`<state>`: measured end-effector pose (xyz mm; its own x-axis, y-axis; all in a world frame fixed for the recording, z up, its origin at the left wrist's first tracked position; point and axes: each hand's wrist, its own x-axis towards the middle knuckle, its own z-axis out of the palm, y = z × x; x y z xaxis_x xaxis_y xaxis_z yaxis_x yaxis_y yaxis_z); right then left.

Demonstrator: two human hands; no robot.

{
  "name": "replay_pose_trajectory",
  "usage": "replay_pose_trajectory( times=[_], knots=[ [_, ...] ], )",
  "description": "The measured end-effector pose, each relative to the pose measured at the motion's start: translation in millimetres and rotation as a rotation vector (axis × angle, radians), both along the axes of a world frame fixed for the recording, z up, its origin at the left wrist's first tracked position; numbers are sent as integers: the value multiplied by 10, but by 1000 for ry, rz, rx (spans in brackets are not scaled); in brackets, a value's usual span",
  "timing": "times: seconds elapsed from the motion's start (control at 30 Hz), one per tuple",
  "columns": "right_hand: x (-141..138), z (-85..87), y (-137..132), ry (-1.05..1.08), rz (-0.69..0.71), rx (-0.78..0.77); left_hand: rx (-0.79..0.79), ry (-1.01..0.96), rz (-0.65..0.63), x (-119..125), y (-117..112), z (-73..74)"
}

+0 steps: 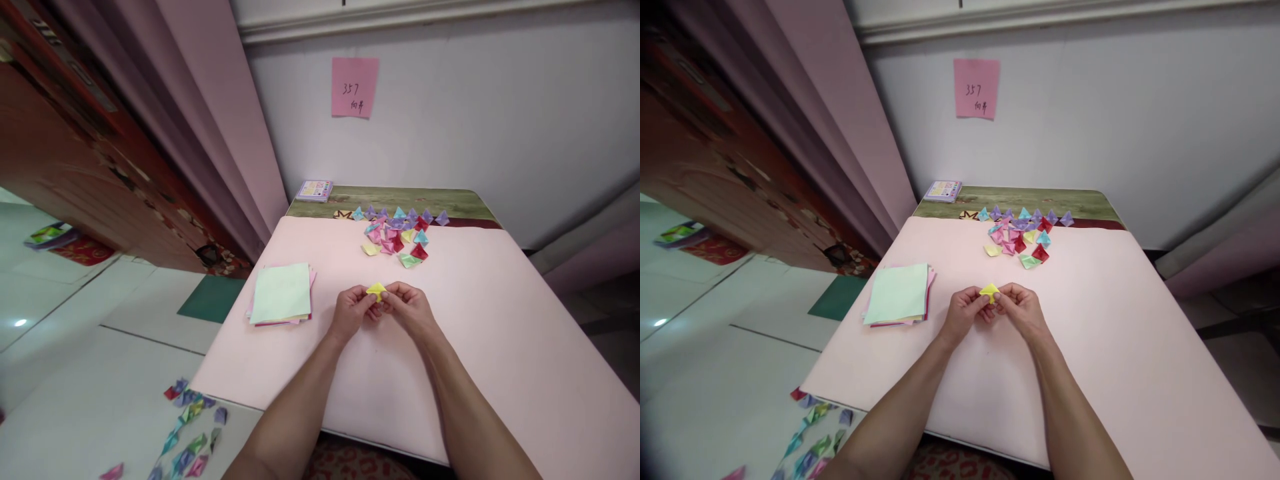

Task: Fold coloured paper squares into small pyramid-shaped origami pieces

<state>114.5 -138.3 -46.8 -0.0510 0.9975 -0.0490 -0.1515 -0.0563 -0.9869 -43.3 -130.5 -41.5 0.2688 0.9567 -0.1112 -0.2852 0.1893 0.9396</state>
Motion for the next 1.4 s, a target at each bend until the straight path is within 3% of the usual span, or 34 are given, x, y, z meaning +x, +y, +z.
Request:
replay_pose_trajectory(
  times=[0.2, 0.43, 0.67, 1.07, 1.23, 1.4],
  knots=[
    [-35, -51, -9, 6, -21, 15, -24, -13, -10, 10, -6, -28],
    [-68, -22, 18, 5, -110, 109, 137, 27, 99, 36, 22, -74],
    [-34, -117, 11, -77, -75, 108, 212, 107, 126, 19, 30, -96],
    [-41, -95, -15, -552, -162, 388, 90, 12, 196, 11, 64, -161],
    [-4, -65, -12, -657, -177, 381, 244, 250, 229, 14, 46, -190],
    [16, -33, -15, -640, -155, 342, 438, 445, 228, -15, 46, -96]
  ],
)
